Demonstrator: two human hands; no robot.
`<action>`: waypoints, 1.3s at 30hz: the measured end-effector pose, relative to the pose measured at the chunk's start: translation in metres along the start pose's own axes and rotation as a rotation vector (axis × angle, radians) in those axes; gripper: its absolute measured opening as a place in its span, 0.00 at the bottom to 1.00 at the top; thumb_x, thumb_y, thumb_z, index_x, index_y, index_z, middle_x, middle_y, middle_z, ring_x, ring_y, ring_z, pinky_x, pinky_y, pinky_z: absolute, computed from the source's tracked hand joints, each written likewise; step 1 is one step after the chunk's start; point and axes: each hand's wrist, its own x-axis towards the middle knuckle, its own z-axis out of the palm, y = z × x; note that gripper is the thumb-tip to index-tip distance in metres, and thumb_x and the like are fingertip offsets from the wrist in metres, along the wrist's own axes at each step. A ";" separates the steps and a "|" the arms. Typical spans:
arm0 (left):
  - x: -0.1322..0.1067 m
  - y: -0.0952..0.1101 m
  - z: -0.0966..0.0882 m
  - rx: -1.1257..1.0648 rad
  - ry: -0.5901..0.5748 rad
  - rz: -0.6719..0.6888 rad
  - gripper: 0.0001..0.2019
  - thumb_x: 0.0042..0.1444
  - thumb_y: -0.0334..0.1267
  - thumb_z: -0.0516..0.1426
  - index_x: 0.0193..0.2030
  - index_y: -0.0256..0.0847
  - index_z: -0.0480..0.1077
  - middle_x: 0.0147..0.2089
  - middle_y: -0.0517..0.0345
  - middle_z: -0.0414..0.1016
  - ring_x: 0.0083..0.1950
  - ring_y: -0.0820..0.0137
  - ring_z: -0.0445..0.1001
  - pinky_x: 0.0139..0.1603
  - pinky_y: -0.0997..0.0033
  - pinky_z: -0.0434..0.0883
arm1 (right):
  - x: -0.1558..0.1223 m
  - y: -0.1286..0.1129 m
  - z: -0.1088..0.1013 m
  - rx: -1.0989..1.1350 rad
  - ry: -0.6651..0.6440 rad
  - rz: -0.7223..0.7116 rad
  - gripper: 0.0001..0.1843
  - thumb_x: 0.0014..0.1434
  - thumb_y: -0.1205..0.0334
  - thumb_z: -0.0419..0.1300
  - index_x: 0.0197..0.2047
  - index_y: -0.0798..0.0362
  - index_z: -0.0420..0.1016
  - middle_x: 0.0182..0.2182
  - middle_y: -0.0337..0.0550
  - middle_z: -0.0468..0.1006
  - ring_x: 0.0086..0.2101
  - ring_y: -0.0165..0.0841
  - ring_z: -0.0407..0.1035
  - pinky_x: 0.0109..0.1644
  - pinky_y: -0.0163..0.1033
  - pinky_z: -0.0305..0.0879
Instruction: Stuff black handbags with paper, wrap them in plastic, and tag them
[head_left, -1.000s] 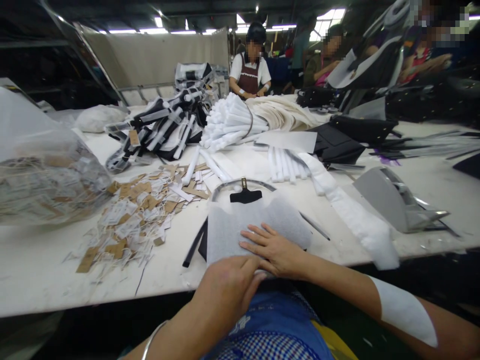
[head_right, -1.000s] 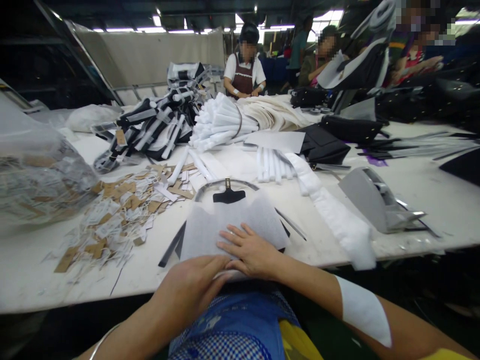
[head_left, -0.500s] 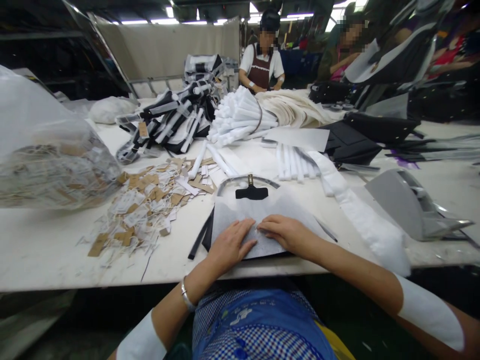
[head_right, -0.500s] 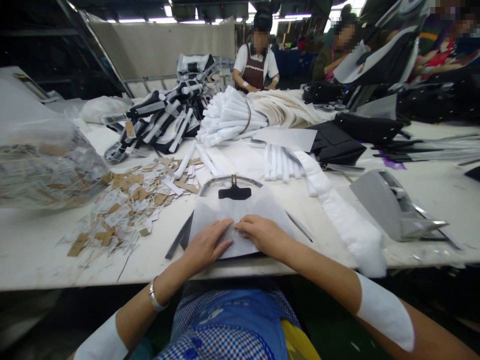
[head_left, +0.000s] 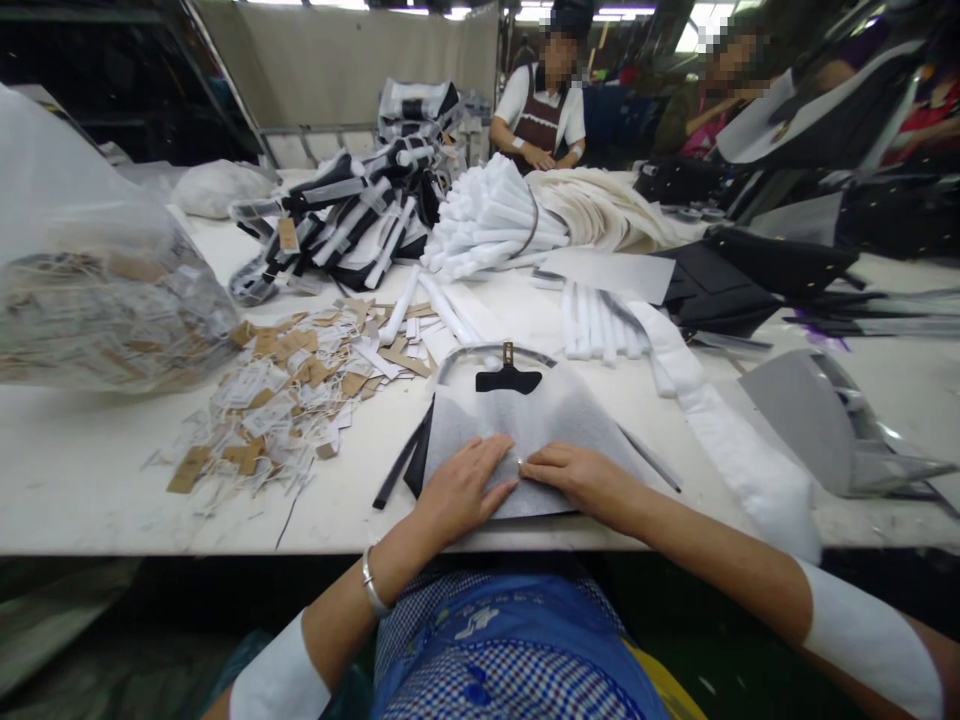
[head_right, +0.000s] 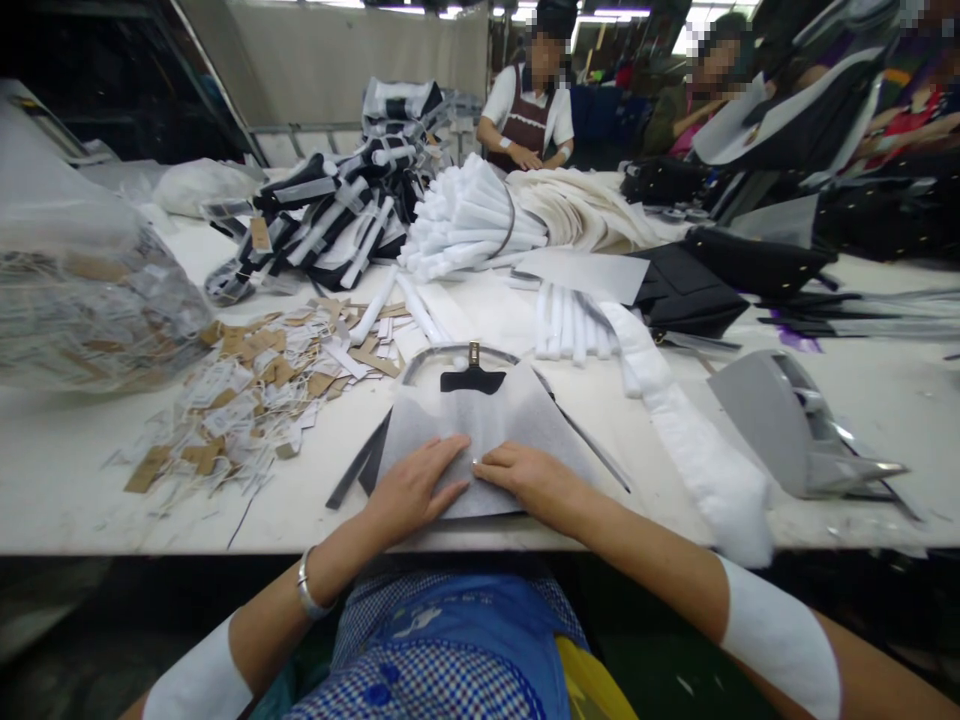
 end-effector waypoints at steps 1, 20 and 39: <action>0.000 0.000 0.000 -0.003 0.000 0.003 0.24 0.67 0.46 0.52 0.65 0.36 0.59 0.64 0.44 0.70 0.65 0.62 0.68 0.68 0.57 0.64 | -0.001 0.000 0.000 0.000 0.022 -0.002 0.18 0.68 0.70 0.50 0.53 0.55 0.77 0.44 0.49 0.80 0.43 0.37 0.74 0.47 0.40 0.72; 0.005 0.005 -0.016 0.131 -0.198 0.049 0.25 0.68 0.49 0.49 0.66 0.38 0.63 0.69 0.46 0.63 0.70 0.55 0.61 0.69 0.48 0.59 | -0.003 -0.003 -0.002 -0.300 -0.133 0.164 0.28 0.69 0.54 0.50 0.69 0.56 0.60 0.67 0.53 0.61 0.64 0.50 0.57 0.65 0.66 0.52; 0.004 0.000 -0.023 0.240 -0.312 0.039 0.34 0.65 0.57 0.49 0.74 0.50 0.46 0.76 0.50 0.45 0.76 0.50 0.44 0.71 0.37 0.45 | -0.010 0.019 0.000 -0.140 -0.161 0.067 0.31 0.68 0.53 0.52 0.71 0.46 0.54 0.71 0.49 0.49 0.69 0.49 0.43 0.69 0.66 0.38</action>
